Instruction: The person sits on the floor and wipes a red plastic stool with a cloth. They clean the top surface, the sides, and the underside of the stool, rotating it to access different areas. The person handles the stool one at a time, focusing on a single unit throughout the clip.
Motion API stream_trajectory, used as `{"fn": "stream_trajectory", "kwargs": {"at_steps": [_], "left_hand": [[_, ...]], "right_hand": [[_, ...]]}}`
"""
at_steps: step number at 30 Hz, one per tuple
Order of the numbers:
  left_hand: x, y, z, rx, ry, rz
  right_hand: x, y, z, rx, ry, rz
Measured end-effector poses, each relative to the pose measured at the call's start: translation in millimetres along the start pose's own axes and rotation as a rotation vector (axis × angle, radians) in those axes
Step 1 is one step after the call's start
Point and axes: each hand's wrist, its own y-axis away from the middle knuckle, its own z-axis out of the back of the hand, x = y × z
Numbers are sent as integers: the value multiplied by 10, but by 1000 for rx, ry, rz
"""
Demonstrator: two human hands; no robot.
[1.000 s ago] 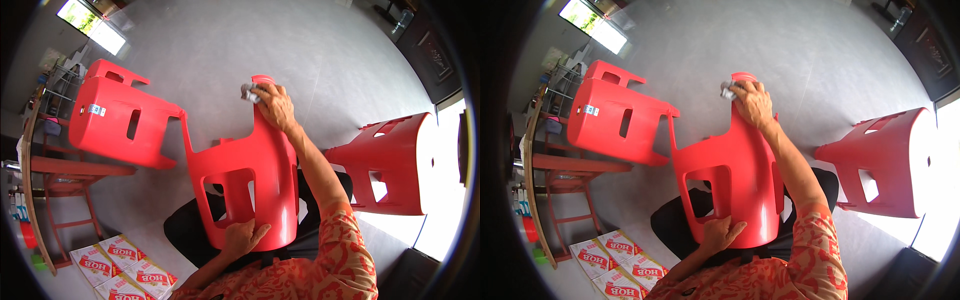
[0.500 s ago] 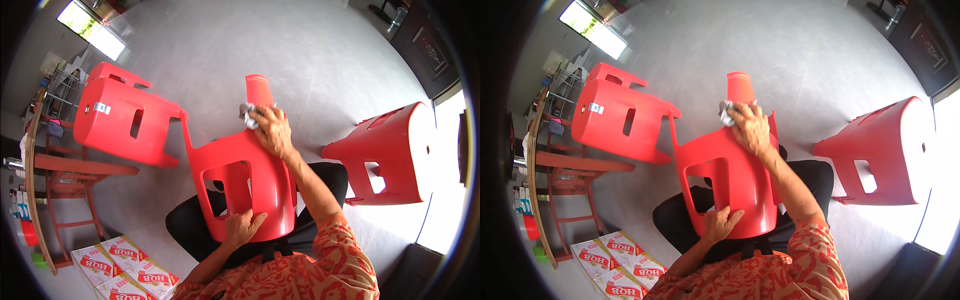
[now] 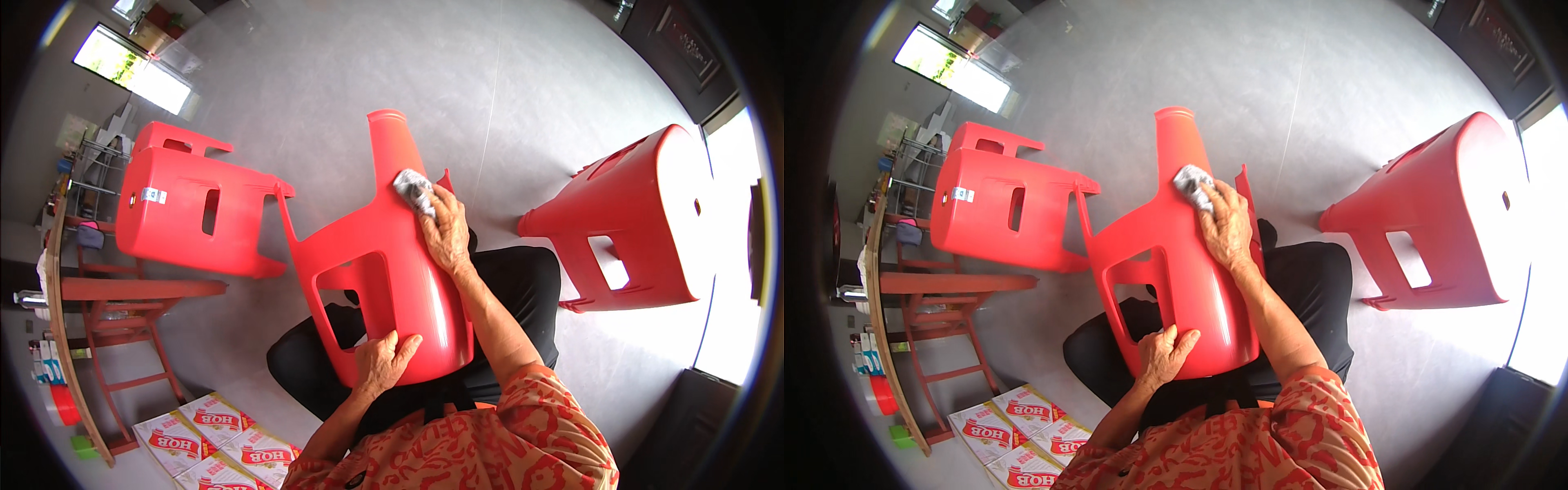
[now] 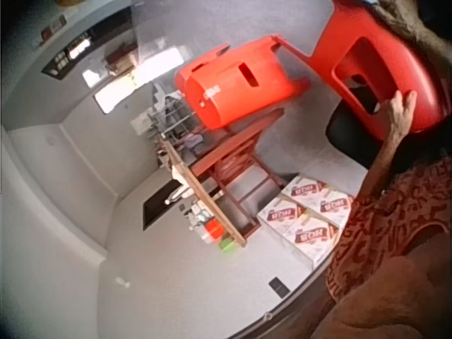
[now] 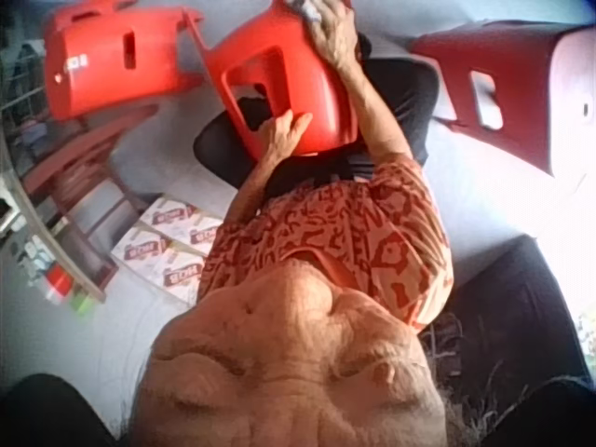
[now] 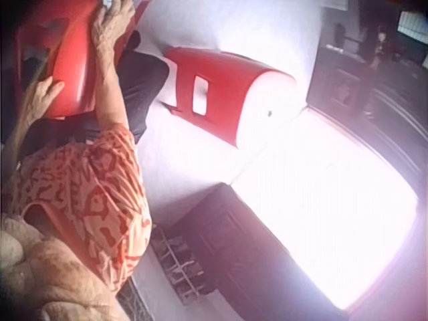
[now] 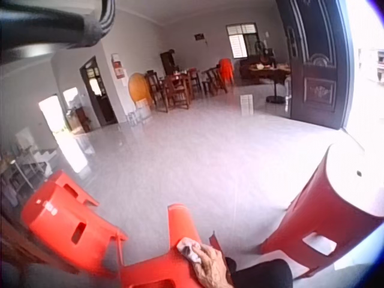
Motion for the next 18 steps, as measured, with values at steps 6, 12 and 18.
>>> {"fn": "stream_trajectory", "kwargs": {"at_steps": [6,12,18], "left_hand": [[-6,3,-25,-24,7,-16],[-22,-15,-14,-12,-44,-2],[-10,-29,-29,-18,-13,-11]], "right_hand": [[-877,54,-234,-68,-355,-478],[-668,31,-39,120,-561,-685],[-279,247,155,76,-177,58]]}}
